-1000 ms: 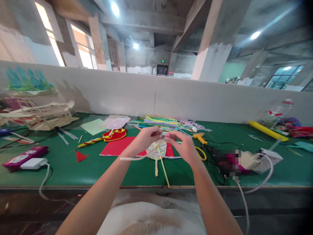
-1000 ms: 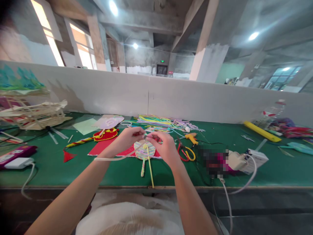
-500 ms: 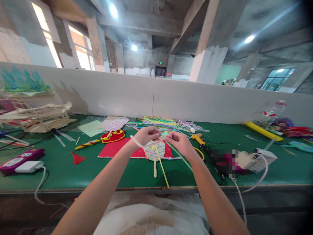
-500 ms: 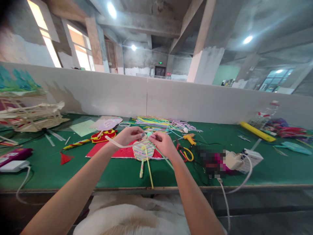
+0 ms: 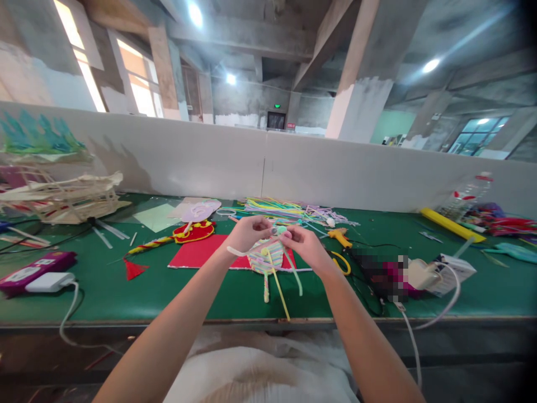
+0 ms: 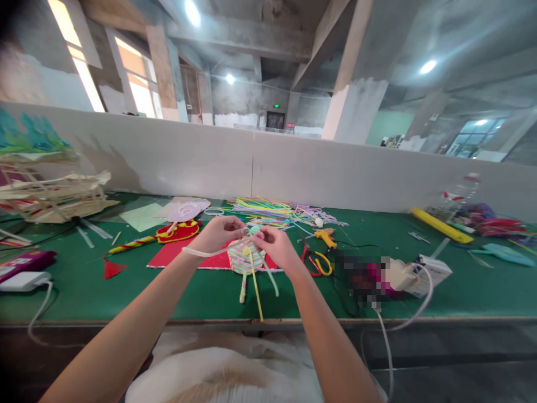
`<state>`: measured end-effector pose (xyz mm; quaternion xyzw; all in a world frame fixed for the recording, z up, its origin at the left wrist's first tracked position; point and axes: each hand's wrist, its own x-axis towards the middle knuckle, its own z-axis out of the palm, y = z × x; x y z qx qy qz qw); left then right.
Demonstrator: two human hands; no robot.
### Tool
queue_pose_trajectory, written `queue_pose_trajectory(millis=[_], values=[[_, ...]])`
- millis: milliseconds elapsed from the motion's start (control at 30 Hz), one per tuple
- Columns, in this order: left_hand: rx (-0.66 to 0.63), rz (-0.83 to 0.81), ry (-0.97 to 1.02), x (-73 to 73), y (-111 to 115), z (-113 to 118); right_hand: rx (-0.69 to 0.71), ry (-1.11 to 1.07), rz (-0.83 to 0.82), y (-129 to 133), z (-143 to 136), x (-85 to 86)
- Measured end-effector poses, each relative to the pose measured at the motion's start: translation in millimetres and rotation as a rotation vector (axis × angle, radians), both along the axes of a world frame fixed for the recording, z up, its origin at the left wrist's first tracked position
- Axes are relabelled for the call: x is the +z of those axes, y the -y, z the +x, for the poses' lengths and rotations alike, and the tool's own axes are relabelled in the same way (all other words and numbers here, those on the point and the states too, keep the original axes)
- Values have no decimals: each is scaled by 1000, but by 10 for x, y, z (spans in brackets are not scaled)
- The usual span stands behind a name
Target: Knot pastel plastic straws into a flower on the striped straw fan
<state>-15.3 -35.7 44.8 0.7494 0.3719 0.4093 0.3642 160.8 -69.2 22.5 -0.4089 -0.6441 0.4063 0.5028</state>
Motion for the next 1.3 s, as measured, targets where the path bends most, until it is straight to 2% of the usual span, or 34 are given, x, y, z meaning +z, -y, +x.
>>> queue_pose_trajectory(millis=[300, 600, 767, 833, 933, 1067, 1300], values=[[-33, -34, -9, 41, 23, 24, 103, -60, -34, 29, 4, 28], [-56, -48, -16, 92, 39, 35, 117, -58, -96, 31, 12, 42], [-99, -39, 47, -7, -67, 21, 99, -106, -94, 18, 4, 18], [-53, 4, 87, -76, -94, 7, 89, -149, -103, 10, 0, 10], [-60, 86, 8, -153, -63, -18, 73, -191, -133, -7, 0, -2], [-87, 97, -129, -169, 34, -21, 50, -217, -170, -39, 4, -31], [-112, 137, -120, -174, 50, 30, 56, -253, -198, -54, 6, -67]])
